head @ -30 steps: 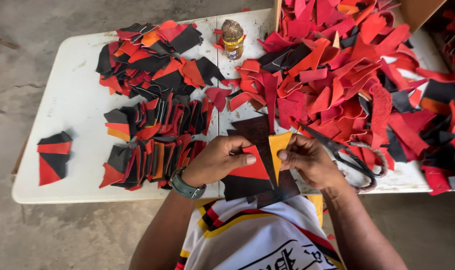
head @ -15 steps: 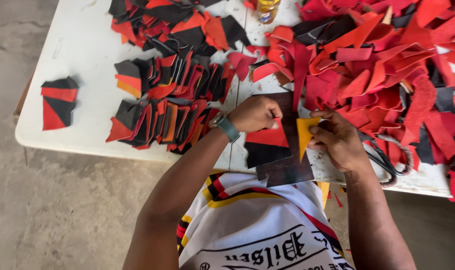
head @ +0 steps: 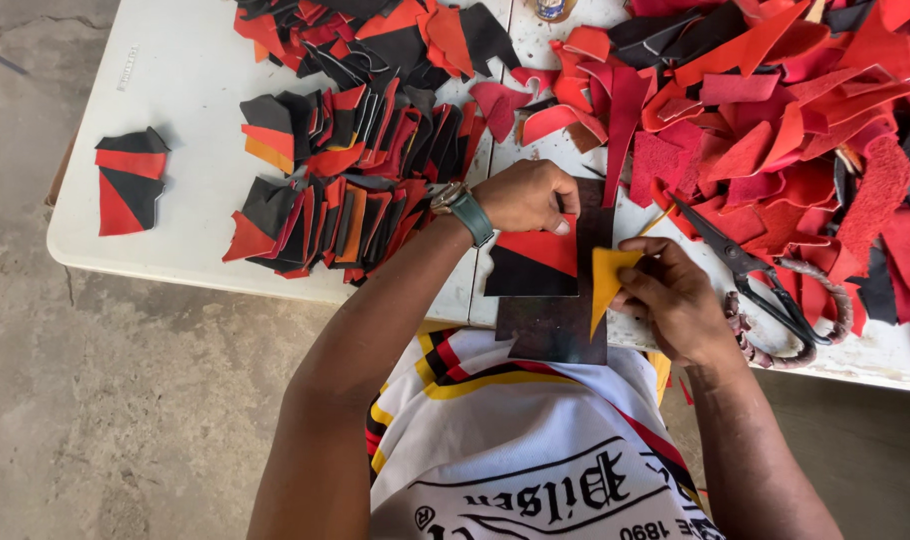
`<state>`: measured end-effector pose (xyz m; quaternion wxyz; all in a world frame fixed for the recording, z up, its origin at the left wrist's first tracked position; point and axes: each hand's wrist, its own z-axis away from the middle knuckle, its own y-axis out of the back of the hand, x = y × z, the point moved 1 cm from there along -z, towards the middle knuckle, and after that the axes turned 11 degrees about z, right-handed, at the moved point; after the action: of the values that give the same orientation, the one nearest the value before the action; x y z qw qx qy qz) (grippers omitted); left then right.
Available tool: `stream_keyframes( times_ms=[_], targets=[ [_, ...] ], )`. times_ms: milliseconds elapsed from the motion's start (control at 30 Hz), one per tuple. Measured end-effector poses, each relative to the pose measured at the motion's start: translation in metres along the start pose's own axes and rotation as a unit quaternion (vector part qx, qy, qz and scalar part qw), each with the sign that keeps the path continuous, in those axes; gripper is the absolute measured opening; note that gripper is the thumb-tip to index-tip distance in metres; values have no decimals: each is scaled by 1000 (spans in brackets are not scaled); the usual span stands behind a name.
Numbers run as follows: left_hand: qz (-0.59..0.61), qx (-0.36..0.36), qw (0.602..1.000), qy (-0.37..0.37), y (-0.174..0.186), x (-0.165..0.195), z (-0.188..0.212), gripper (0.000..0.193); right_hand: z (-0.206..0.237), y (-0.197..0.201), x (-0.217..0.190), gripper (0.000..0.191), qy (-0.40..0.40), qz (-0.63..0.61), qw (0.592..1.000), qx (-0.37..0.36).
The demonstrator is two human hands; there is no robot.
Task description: The person sits at a workshop table and assembles a patchwork mosaic from red, black, orange and yellow leather scraps onto a dark backing board. They pick pieces one at a time, apply glue from a small jar with their fingers, press pieces onto the board to build a pattern, and occasionally cut a piece with scissors.
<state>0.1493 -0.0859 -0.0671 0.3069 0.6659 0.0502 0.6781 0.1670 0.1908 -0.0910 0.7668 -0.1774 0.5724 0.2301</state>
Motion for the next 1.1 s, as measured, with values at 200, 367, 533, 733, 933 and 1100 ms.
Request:
stream_keyframes(
  times_ms=[200, 367, 533, 733, 933, 1100],
  targets=[
    [19, 131, 986, -104, 3, 15, 73, 84, -7, 25, -7, 28, 20, -40, 999, 14],
    [-66, 117, 991, -28, -32, 20, 117, 93, -35, 27, -24, 34, -5, 143, 990, -10],
    [-85, 89, 992, -2, -29, 11, 111, 72, -45, 14, -37, 29, -33, 216, 976, 15],
    [-70, 92, 993, 1, -30, 11, 111, 78, -41, 9, -40, 26, -30, 248, 968, 16],
    [-43, 105, 994, 8, -27, 18, 112, 101, -40, 6, -44, 29, -29, 268, 963, 10],
    [-42, 93, 994, -39, -25, 20, 111, 100, -37, 3, -47, 29, -38, 293, 955, 21]
  ],
)
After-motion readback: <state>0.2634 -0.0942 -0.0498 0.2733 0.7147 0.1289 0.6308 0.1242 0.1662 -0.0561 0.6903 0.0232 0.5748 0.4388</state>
